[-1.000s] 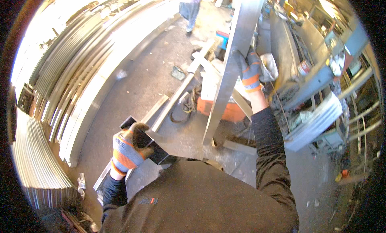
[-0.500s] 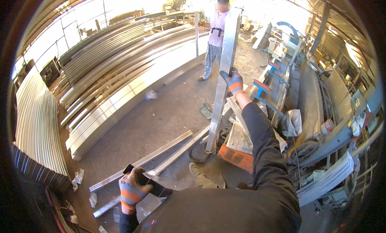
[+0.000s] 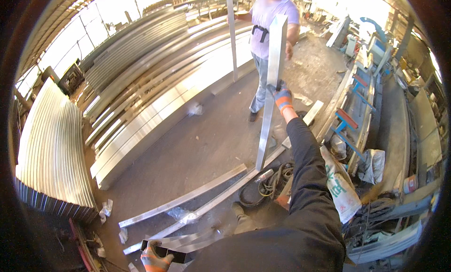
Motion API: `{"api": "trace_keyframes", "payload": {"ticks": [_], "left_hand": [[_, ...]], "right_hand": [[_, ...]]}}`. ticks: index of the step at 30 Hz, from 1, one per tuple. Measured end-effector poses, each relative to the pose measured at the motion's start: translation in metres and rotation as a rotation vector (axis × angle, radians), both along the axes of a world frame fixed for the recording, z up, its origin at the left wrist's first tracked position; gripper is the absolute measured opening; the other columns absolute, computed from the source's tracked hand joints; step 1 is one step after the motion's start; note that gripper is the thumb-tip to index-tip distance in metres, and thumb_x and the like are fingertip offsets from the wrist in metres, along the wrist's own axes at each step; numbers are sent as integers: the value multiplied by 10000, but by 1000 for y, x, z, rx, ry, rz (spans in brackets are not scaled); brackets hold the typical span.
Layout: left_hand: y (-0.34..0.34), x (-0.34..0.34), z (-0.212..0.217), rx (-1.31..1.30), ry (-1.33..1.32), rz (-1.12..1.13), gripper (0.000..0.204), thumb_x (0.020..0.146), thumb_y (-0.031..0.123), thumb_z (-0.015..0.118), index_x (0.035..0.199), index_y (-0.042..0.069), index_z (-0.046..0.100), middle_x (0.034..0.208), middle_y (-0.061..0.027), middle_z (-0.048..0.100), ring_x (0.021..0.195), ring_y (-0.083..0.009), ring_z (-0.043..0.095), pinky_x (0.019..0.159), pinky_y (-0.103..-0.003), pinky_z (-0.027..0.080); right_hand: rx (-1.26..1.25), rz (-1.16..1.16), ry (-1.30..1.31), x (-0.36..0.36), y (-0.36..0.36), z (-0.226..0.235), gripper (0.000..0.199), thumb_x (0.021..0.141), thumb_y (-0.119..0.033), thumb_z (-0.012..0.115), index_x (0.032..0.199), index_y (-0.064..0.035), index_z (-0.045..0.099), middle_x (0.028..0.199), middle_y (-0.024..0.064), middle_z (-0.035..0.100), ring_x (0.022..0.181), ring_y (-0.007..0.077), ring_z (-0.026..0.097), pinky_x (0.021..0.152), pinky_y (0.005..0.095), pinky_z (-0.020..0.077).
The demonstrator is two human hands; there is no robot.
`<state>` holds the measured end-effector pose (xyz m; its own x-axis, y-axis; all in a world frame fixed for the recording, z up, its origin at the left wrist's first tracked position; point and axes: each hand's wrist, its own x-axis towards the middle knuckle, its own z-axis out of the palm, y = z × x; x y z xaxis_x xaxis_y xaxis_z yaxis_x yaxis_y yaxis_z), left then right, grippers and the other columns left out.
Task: The person picks up long metal profiles from a stack, carries them through a workshop, and places them on a rack. The person then picks up another profile and repeatedly passes it through a bending machine to shape it.
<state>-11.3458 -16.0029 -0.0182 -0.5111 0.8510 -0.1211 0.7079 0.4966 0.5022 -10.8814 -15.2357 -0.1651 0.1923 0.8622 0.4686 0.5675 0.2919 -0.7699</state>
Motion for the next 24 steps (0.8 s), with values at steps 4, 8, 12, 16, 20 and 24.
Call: {"api": "trace_keyframes", "payload": {"ticks": [4, 8, 12, 16, 20, 24], "left_hand": [[47, -4, 4, -8, -24, 85, 616, 724, 198, 950, 1281, 48, 736, 1087, -206, 816, 1002, -385, 800, 917, -462, 630], [63, -14, -9, 29, 14, 144, 640, 749, 212, 947, 1322, 42, 718, 1111, -236, 810, 1036, -401, 795, 935, -473, 626], [62, -24, -28, -53, -140, 308, 768, 645, 175, 908, 1360, 15, 676, 1166, -226, 774, 1093, -380, 766, 986, -465, 615], [63, -31, -38, -90, -190, 405, 772, 617, 144, 885, 1349, 14, 674, 1166, -207, 768, 1099, -366, 758, 1016, -452, 606], [59, -38, -41, -104, -84, 426, 817, 615, 177, 952, 1373, 86, 659, 1185, -224, 757, 1152, -444, 713, 1006, -522, 590], [35, -51, -47, -108, -56, 508, 748, 689, 236, 912, 1380, 77, 673, 1181, -231, 767, 1128, -449, 718, 997, -531, 586]], "right_hand": [[-15, 19, 106, -25, 65, -42, 628, 906, -408, 982, 1325, -43, 689, 1110, 97, 851, 964, 205, 792, 900, 372, 607], [3, -3, 62, -61, 105, -75, 625, 909, -434, 963, 1335, -67, 690, 1108, 100, 850, 971, 227, 794, 916, 390, 600], [16, -52, 140, -84, 138, -82, 632, 909, -438, 951, 1345, -62, 692, 1145, 128, 846, 1023, 284, 802, 948, 425, 606], [153, -286, -122, -151, 104, -79, 934, 933, -426, 912, 1644, 16, 498, 1630, 292, 578, 1424, 469, 620, 1207, 519, 498], [470, 490, -329, -298, 57, -98, 847, 875, -447, 946, 1512, 4, 618, 1494, 289, 664, 1357, 449, 663, 1161, 496, 534], [111, 928, -591, -386, 28, -125, 806, 870, -362, 949, 1508, 11, 627, 1484, 266, 676, 1332, 422, 672, 1150, 491, 549]]}}
